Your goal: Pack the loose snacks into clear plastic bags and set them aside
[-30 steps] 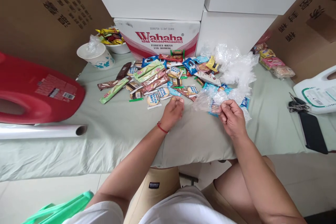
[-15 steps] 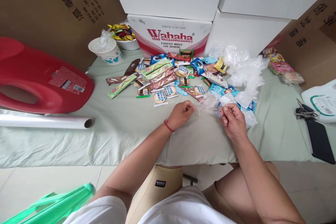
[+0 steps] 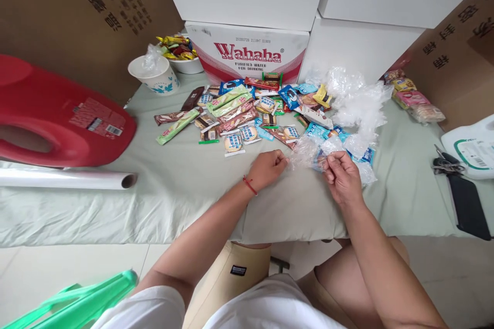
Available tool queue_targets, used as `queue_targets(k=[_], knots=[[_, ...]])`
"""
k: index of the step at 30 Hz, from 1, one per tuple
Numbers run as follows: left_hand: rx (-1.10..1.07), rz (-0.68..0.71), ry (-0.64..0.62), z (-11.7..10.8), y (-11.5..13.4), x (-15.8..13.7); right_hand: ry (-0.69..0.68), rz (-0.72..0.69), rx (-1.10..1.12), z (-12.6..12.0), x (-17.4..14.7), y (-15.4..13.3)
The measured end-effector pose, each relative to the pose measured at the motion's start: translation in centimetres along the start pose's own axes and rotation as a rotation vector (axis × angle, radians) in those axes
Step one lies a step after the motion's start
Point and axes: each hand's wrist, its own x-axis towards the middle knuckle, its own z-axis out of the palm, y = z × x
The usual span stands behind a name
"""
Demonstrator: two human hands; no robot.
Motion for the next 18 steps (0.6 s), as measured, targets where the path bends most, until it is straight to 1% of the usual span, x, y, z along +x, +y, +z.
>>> queue_targets(k=[3,5,8,12,14,16,18], knots=[[-0.061,-0.013,0.005,-0.1,-0.4,0.0,-0.005,0.002,0.006,-0.1,0.0,0.0],[-0.111,-0.033,0.048,-0.2,-0.7,0.2,0.006,0.004,0.020,-0.2,0.1,-0.1],[-0.075,-0.052,0.112,-0.2,-0.6,0.4,0.006,0.008,0.033,-0.2,0.1,-0.1],[0.079,-0.062,0.039,0.6,0.0,0.5,-0.030,0.043,0.024,0.3,-0.1,0.4],[0.099,-0.075,0.027,0.9,0.1,0.5,-0.037,0.057,0.014,0.5,-0.2,0.6],[0.038,-0.066,0.037,1.0,0.0,0.5,-0.033,0.056,0.006,0.5,-0.1,0.7],[-0.082,-0.041,0.035,0.7,-0.4,0.6,-0.022,0.044,0.007,0.3,0.0,0.5]])
